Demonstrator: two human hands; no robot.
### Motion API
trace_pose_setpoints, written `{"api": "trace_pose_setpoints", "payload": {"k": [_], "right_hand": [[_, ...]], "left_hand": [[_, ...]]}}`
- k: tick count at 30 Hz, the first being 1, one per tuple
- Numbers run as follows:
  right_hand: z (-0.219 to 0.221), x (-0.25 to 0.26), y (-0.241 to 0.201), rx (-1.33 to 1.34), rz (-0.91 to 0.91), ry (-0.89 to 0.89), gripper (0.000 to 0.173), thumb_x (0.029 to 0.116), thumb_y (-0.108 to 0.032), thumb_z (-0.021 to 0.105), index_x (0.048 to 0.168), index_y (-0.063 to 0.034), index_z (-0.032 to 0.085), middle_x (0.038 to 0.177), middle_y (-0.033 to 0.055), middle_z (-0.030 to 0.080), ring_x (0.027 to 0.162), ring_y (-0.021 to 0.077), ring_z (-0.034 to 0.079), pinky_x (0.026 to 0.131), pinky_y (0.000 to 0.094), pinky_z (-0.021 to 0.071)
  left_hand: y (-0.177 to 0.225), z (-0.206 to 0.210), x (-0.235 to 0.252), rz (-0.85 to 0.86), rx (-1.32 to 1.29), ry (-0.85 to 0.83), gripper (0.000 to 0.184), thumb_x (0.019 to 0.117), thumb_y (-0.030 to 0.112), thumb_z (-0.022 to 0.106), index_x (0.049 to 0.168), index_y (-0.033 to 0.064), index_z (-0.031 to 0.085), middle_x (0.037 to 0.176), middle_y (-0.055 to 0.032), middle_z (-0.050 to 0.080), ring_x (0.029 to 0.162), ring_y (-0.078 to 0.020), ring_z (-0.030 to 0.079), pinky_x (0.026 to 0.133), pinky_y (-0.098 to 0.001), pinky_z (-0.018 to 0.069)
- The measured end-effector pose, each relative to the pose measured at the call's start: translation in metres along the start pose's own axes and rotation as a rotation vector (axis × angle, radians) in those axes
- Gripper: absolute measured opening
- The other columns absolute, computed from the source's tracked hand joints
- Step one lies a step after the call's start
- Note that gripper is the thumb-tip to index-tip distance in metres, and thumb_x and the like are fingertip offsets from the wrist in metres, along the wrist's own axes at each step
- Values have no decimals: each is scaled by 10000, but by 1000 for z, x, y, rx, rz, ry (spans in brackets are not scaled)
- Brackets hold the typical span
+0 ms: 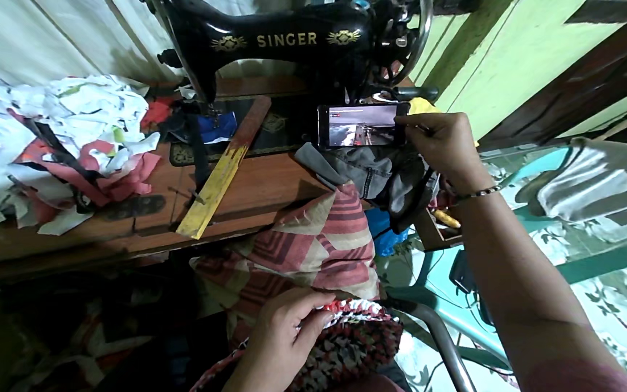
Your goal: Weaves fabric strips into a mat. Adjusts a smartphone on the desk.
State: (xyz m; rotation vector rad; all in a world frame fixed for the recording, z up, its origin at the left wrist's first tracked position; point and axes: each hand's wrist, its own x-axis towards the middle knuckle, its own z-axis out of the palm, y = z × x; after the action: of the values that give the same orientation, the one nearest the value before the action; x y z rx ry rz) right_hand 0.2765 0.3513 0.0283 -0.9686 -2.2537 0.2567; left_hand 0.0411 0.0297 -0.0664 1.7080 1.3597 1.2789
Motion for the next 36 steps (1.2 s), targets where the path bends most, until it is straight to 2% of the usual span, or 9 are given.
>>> {"api": "trace_pose_setpoints", "payload": {"k": [5,11,14,17,24,28,31,35,36], "right_hand": [[1,-1,-2,4,-6,-2,283,1003,-116,545,1184,-73,758,1070,132,759,910,215,724,842,453,566],[1,-15,-26,96,-61,-2,250,995,-108,584,1176,-60,750,1013,91,750,751,51,632,720,249,530],[1,-23,-29,94,-80,-33,269,986,-116,595,1204,-68,743,1041,101,751,824,88,676,786,297,556],[1,-35,-36,137,-91,-38,258,976,-95,611,1193,-50,743,921,79,731,675,43,583,656,234,511],[8,-74,-79,457,-137,-366,269,948,-98,652,1201,-68,738,980,-21,753,721,-13,651,636,181,573],[29,-103,-98,697,-258,-647,278,1009,-80,570,1238,-38,722,1118,35,754,934,6,692,832,197,582],[37,-119,-112,778,-298,-708,271,1001,-62,566,1215,-24,728,1088,66,750,927,1,676,831,175,557],[53,-129,-112,856,-246,-795,283,997,-67,579,1233,10,715,1309,147,667,1243,145,613,1054,285,512],[56,-131,-110,877,-221,-813,283,1002,-73,568,1228,9,717,1313,134,674,1252,134,615,1057,281,511]], "left_hand": [[0,0,0,-5,-6,1,175,972,181,681,1092,92,771,1045,19,753,968,-34,706,868,-204,600],[1,0,0,4,0,3,177,980,195,672,1090,96,769,1037,20,752,960,-28,704,864,-193,594],[1,0,-1,1,8,1,181,984,203,666,1091,100,771,1033,22,752,953,-23,703,861,-191,593],[2,0,-1,-1,9,0,182,987,203,662,1090,98,769,1032,23,750,952,-20,700,859,-191,592],[2,0,-2,-1,0,1,189,989,200,658,1097,91,769,1038,18,751,963,-22,700,868,-194,591],[4,1,-3,-15,10,1,182,994,204,654,1099,107,767,1029,31,746,935,-16,697,841,-185,594],[4,0,-5,-14,28,-6,190,1001,216,644,1101,114,769,1042,28,747,959,-24,698,864,-204,593],[5,-2,-6,0,20,-14,183,1005,215,644,1083,99,762,1044,13,741,959,-25,694,864,-199,591],[6,-3,-5,-1,13,-17,181,1003,209,647,1079,89,759,1040,2,734,955,-25,688,857,-194,588]]}}
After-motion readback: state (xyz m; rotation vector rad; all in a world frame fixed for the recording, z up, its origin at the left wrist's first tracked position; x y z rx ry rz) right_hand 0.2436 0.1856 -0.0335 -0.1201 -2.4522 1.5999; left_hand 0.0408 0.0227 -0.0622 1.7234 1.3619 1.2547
